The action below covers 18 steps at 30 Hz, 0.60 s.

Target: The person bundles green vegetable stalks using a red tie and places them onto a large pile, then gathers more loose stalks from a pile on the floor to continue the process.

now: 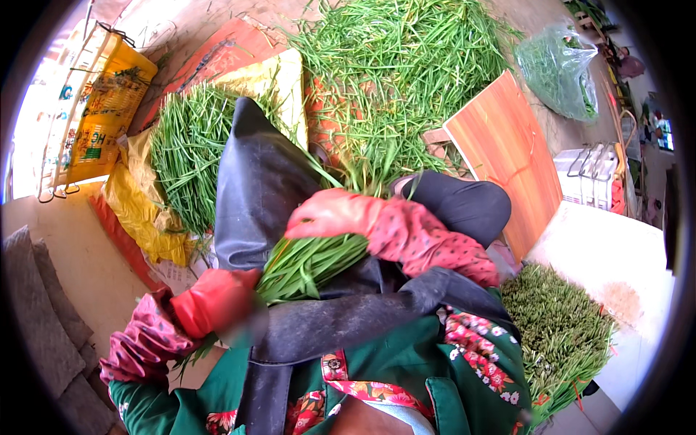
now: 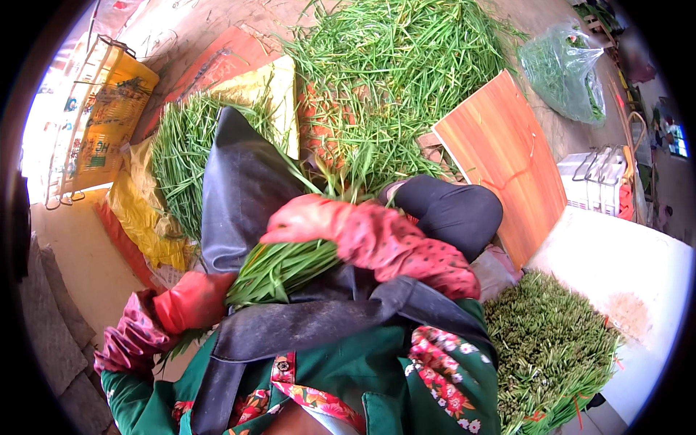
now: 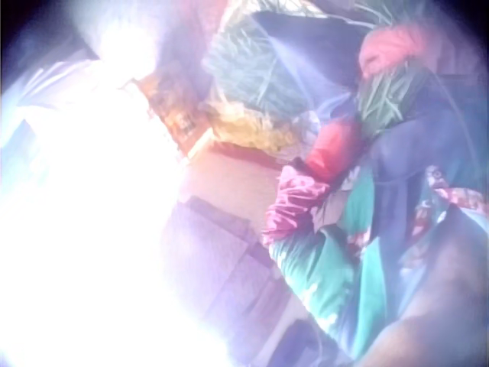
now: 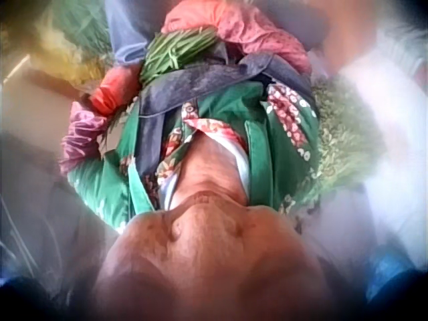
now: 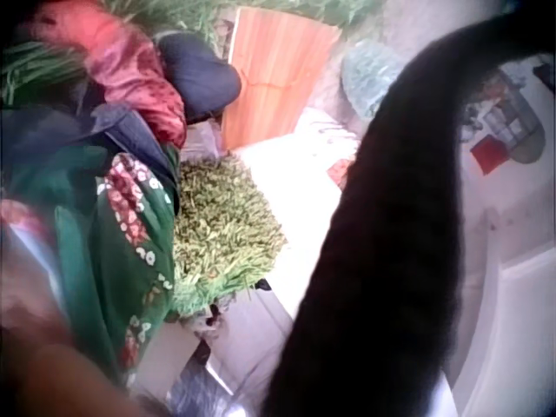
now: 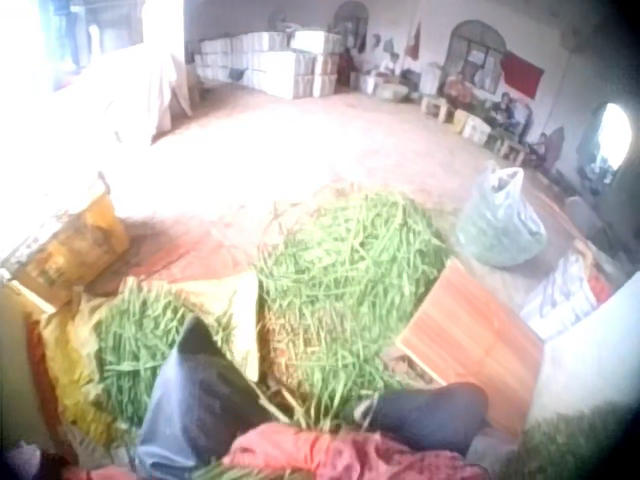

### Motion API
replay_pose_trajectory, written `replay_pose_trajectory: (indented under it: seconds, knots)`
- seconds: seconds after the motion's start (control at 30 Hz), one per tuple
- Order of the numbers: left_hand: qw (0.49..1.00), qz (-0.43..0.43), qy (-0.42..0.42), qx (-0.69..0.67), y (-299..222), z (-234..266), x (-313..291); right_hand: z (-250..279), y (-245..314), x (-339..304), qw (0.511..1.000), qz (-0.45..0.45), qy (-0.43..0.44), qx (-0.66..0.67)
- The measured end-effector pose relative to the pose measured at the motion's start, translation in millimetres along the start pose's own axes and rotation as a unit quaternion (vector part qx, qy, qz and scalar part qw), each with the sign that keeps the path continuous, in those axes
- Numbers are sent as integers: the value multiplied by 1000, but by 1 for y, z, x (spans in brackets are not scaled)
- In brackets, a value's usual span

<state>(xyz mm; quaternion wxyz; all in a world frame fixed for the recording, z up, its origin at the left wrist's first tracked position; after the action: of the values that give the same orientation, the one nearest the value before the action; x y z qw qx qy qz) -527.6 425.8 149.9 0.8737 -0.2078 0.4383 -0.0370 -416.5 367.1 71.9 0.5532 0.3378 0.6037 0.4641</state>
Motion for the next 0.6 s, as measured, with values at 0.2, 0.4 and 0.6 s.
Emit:
replay_pose_trajectory:
  seconds: [0.2, 0.4, 0.6]
  knots:
    - [996, 77, 4, -53, 14, -35, -17, 41, -59, -77, 984, 21, -177, 15]
    - [982, 86, -34, -167, 30, -73, -22, 68, -71, -92, 911, -83, -275, -296]
    - [871, -36, 14, -490, 46, -130, -15, 186, -183, -191, 795, -150, -582, 81]
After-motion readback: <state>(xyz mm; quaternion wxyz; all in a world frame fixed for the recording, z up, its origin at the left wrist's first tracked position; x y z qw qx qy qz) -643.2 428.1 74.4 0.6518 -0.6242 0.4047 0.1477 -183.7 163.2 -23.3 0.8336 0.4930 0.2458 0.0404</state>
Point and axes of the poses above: each hand's wrist, its own x-axis towards the middle knuckle, its own z-axis out of the back of the hand, y = z × x, the point moved 9 cm from there along x, towards the middle knuckle, and after that the axes turned 13 degrees about x, right-handed, at the moved point
